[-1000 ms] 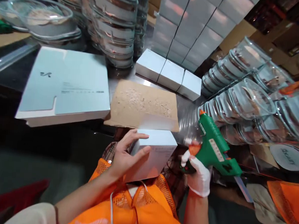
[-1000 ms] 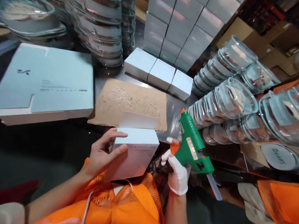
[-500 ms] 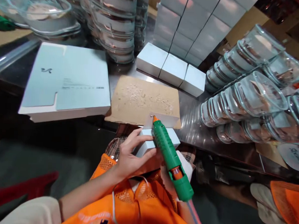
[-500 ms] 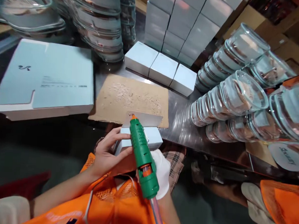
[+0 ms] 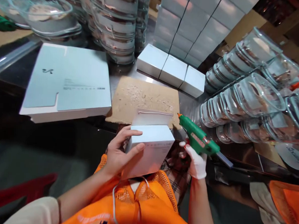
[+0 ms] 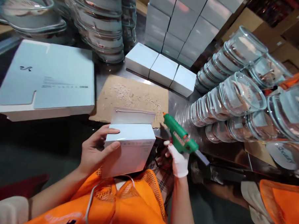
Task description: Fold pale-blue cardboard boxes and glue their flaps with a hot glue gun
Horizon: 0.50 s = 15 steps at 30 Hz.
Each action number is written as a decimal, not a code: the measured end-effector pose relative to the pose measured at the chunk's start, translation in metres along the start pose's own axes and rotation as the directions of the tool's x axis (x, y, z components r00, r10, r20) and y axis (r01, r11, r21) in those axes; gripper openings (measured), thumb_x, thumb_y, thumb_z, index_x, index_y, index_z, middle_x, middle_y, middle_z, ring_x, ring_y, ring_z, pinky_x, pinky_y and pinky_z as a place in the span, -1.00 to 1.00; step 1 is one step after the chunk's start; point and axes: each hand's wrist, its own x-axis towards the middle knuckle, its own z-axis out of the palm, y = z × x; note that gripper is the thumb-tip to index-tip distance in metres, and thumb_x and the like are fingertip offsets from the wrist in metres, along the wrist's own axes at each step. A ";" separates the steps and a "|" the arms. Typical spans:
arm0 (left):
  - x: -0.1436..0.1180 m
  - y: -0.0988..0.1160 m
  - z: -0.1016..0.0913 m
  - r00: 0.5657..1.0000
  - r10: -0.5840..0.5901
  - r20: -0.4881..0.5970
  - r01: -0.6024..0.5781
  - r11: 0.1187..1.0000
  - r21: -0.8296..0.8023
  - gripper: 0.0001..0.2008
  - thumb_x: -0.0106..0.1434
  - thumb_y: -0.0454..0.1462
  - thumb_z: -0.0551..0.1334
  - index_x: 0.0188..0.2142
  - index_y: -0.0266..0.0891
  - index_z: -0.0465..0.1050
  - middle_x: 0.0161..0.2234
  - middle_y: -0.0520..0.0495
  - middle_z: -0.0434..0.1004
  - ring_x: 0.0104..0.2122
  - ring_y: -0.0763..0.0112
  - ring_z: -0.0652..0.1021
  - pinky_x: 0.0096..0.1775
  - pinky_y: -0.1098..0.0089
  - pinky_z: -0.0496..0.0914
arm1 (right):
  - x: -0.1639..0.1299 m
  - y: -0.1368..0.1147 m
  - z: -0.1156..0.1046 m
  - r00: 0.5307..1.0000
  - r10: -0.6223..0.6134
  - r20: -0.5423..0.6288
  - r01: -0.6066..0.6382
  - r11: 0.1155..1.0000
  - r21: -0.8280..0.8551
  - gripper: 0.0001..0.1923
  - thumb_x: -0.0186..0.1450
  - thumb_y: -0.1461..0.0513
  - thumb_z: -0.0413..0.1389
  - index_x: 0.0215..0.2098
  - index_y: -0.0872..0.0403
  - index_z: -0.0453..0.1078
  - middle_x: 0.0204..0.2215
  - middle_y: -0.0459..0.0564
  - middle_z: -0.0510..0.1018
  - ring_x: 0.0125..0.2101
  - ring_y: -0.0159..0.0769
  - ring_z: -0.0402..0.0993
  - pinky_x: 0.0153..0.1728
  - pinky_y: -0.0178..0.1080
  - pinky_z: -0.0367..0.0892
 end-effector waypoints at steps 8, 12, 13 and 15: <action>0.006 0.007 0.007 0.998 -0.061 -0.026 0.060 0.998 -0.036 -0.54 0.21 0.15 0.48 -0.21 -0.16 0.63 -0.12 -0.10 0.60 -0.18 0.27 0.61 -0.20 0.40 0.49 | 0.075 -0.038 -0.018 0.941 0.338 0.028 -0.316 0.902 -0.293 -0.43 0.46 -0.13 0.06 -0.44 0.10 0.59 -0.57 0.12 0.64 -0.55 -0.17 0.61 -0.48 -0.23 0.46; 0.009 0.010 0.013 0.999 -0.027 0.030 0.031 0.991 -0.130 -0.61 0.23 0.09 0.49 -0.21 -0.14 0.62 -0.18 -0.07 0.58 -0.20 0.29 0.60 -0.18 0.40 0.47 | 0.055 -0.055 -0.025 0.992 0.042 -0.117 -0.084 0.921 -0.381 -0.64 0.33 -0.07 0.29 -0.25 0.05 0.66 -0.35 0.09 0.73 -0.26 -0.09 0.68 -0.29 -0.22 0.48; 0.009 0.010 0.014 0.998 -0.010 0.058 0.019 0.988 -0.155 -0.64 0.24 0.06 0.50 -0.20 -0.13 0.62 -0.17 -0.07 0.58 -0.19 0.29 0.60 -0.18 0.40 0.47 | 0.047 -0.060 -0.019 0.996 -0.017 -0.087 -0.013 0.944 -0.330 -0.59 0.31 -0.11 0.30 -0.13 0.02 0.67 -0.23 0.07 0.75 -0.19 -0.09 0.69 -0.23 -0.21 0.51; 0.009 0.010 0.018 0.993 0.017 0.115 0.004 0.983 -0.184 -0.66 0.25 0.04 0.50 -0.20 -0.12 0.63 -0.15 -0.08 0.60 -0.18 0.28 0.60 -0.16 0.38 0.47 | 0.033 -0.067 -0.001 0.995 -0.046 0.085 0.059 0.987 -0.152 -0.44 0.23 -0.16 0.36 0.02 0.00 0.66 -0.07 0.05 0.75 -0.09 -0.07 0.68 -0.11 -0.15 0.55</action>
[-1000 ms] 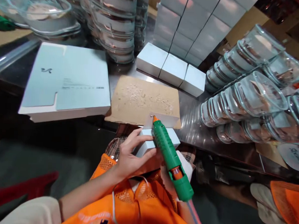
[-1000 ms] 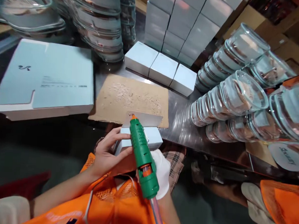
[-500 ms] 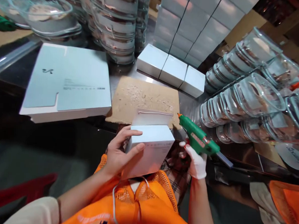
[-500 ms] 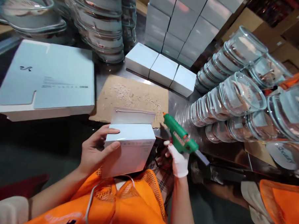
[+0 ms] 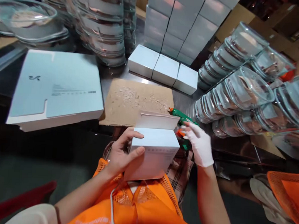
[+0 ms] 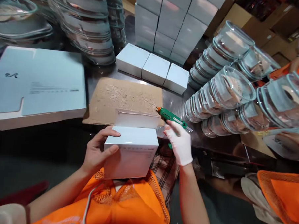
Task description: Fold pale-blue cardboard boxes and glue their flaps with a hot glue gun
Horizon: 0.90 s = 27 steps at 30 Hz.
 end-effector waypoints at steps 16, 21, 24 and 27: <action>0.012 -0.008 -0.008 0.984 0.117 0.137 -0.114 0.993 -0.031 -0.71 0.38 0.01 0.40 -0.25 -0.16 0.62 -0.05 -0.20 0.56 0.09 0.04 0.63 0.17 0.02 0.53 | -0.021 0.004 0.014 0.585 -0.630 0.510 0.633 0.748 0.198 -0.63 0.45 0.00 0.29 0.18 -0.14 0.58 0.27 0.10 0.58 0.25 -0.10 0.54 0.28 0.02 0.41; 0.011 0.000 -0.009 0.980 0.115 0.161 -0.118 0.993 0.011 -0.66 0.42 0.05 0.34 -0.27 -0.15 0.63 -0.15 -0.20 0.62 0.07 0.04 0.64 0.18 -0.03 0.53 | -0.016 0.006 0.020 0.506 -0.690 0.517 0.743 0.653 0.145 -0.68 0.57 0.07 0.11 0.21 -0.14 0.56 0.27 0.11 0.58 0.27 -0.14 0.52 0.27 0.02 0.43; 0.012 -0.001 -0.008 0.986 0.093 0.139 -0.097 0.995 0.020 -0.66 0.40 0.05 0.37 -0.28 -0.15 0.63 -0.19 -0.18 0.62 0.06 0.05 0.64 0.17 0.00 0.53 | -0.015 0.016 0.019 0.545 -0.672 0.501 0.729 0.675 0.112 -0.55 0.55 -0.07 0.10 0.29 -0.14 0.48 0.35 0.14 0.49 0.31 -0.10 0.48 0.30 0.04 0.41; 0.019 0.000 -0.008 0.998 0.038 -0.050 -0.036 0.998 0.042 -0.64 0.37 0.07 0.40 -0.29 -0.16 0.61 -0.18 -0.15 0.63 0.03 0.11 0.65 0.17 0.09 0.52 | -0.031 0.034 0.021 0.681 -0.674 0.286 0.720 0.687 -0.098 0.07 0.19 -0.39 0.28 0.47 -0.08 0.23 0.45 0.26 0.28 0.43 0.22 0.27 0.36 0.24 0.30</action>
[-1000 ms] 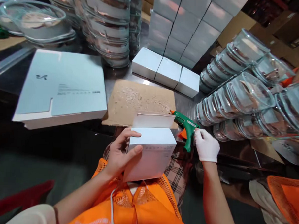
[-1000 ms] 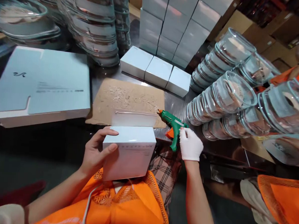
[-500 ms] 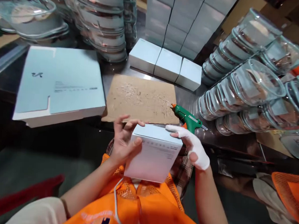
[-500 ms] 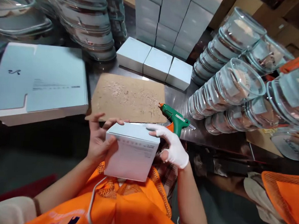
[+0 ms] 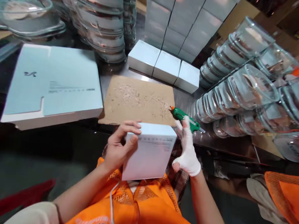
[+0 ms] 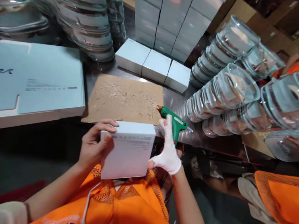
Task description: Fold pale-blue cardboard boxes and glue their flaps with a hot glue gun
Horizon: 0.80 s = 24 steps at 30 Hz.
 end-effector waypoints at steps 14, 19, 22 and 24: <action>0.038 -0.005 0.012 0.973 -0.170 -0.158 0.137 0.971 -0.198 0.02 0.17 0.47 0.23 0.47 0.19 0.06 0.50 -0.26 0.17 0.55 -0.08 0.13 0.32 -0.16 0.38 | 0.105 0.036 -0.055 0.894 -0.374 -0.247 -0.025 0.510 -0.860 -0.57 0.36 0.14 0.26 0.17 -0.03 0.39 0.10 0.16 0.64 0.16 0.06 0.53 0.35 0.21 0.14; 0.032 0.007 -0.020 0.983 0.088 -0.158 -0.088 0.996 0.007 -0.19 0.31 0.21 0.38 0.41 0.06 0.19 0.36 -0.28 0.40 0.41 -0.02 0.40 0.30 -0.04 0.44 | 0.233 0.105 -0.082 0.961 0.034 -0.273 -0.257 0.462 -0.849 -0.36 0.35 0.18 0.23 0.34 0.19 0.31 0.31 0.36 0.45 0.30 0.20 0.32 0.37 0.26 0.05; 0.034 0.020 -0.051 0.948 0.215 -0.236 -0.186 0.972 0.141 -0.29 0.30 0.07 0.46 0.33 0.06 0.27 0.32 -0.20 0.45 0.36 0.00 0.47 0.30 -0.03 0.45 | 0.263 0.130 -0.080 0.962 0.102 -0.252 -0.270 0.455 -0.849 -0.41 0.34 0.20 0.22 0.30 0.22 0.35 0.20 0.37 0.53 0.20 0.18 0.39 0.29 0.23 0.12; 0.043 0.028 -0.083 0.912 0.276 -0.304 -0.193 0.941 0.276 -0.29 0.25 0.04 0.50 0.29 0.05 0.30 0.31 -0.16 0.45 0.35 -0.06 0.47 0.30 -0.10 0.45 | 0.264 0.142 -0.078 0.971 0.117 -0.209 -0.239 0.461 -0.855 -0.44 0.35 0.23 0.22 0.29 0.23 0.37 0.19 0.38 0.54 0.18 0.15 0.40 0.27 0.18 0.15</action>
